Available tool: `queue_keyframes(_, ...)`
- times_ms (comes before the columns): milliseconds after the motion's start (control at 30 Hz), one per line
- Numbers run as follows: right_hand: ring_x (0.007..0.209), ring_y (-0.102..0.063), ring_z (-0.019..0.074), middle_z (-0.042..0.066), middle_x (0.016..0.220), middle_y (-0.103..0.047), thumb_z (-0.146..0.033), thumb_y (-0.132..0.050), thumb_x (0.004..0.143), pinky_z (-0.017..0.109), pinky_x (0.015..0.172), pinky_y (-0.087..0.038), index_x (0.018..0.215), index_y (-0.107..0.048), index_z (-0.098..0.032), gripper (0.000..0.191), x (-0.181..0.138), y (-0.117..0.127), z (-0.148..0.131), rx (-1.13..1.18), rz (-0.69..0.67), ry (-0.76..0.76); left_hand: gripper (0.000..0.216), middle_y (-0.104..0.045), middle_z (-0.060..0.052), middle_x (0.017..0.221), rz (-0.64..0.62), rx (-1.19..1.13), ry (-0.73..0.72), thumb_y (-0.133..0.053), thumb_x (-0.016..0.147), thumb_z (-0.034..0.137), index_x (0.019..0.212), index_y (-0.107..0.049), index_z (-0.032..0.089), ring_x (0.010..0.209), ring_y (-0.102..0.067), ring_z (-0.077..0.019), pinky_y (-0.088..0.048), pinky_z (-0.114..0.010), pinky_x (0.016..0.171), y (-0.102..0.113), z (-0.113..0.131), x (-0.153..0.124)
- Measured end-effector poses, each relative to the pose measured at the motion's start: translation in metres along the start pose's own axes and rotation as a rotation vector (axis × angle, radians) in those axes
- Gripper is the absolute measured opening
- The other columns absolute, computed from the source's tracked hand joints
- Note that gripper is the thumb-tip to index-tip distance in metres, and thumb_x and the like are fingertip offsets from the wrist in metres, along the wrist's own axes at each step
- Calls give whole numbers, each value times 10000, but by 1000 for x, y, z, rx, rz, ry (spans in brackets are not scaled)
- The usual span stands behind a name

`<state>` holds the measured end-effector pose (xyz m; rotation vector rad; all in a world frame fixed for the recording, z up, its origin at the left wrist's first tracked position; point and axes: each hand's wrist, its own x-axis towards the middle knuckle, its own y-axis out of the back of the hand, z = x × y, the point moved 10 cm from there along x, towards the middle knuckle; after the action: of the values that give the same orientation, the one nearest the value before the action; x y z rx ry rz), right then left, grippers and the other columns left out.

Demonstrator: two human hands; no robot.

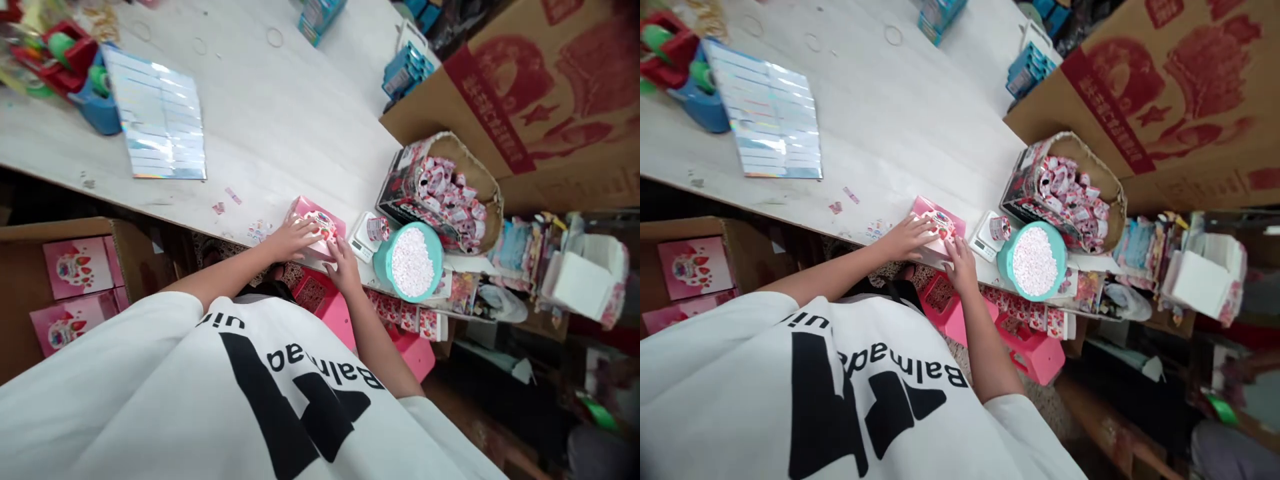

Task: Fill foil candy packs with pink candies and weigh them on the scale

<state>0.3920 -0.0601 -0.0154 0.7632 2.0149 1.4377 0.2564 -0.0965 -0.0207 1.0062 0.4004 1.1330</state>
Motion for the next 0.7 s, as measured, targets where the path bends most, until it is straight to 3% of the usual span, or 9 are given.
queue_keyframes(200,1380,-437,222,130,1495,-469,-256,-447,976,472,1129,-328,1397,-498,-201,428,-15,-18,29,23,-63,9,541,-474,-94,1486,-111,23,15,-536,878,234,1411,-459,286,1413,-357,-297,-242,-529,1164,-21,-9,17)
queue_keyframes(400,1412,-393,201,75,1472,-504,-241,-377,1003,492,1171,-251,1368,-538,-239,399,-23,-27,42,75,35,-66,515,-451,-91,1506,-157,96,98,-415,936,209,1444,-405,296,1462,-274,-292,-164,-594,1172,-28,-8,13)
queue_keyframes(567,1347,-479,159,115,1411,-565,-212,-322,1017,442,1174,-282,1313,-576,-171,393,-25,-24,44,151,157,-29,622,-337,-120,1572,-187,129,182,-484,888,203,1487,-323,249,1489,-169,-347,-90,-655,1163,-33,17,37)
queue_keyframes(700,1355,-468,152,118,1439,-536,-220,-319,1020,445,1183,-279,1355,-537,-174,402,-22,-26,45,202,171,41,554,-346,-177,1556,-216,170,132,-483,900,263,1432,-403,129,1476,-219,-336,-165,-582,1179,-46,41,69)
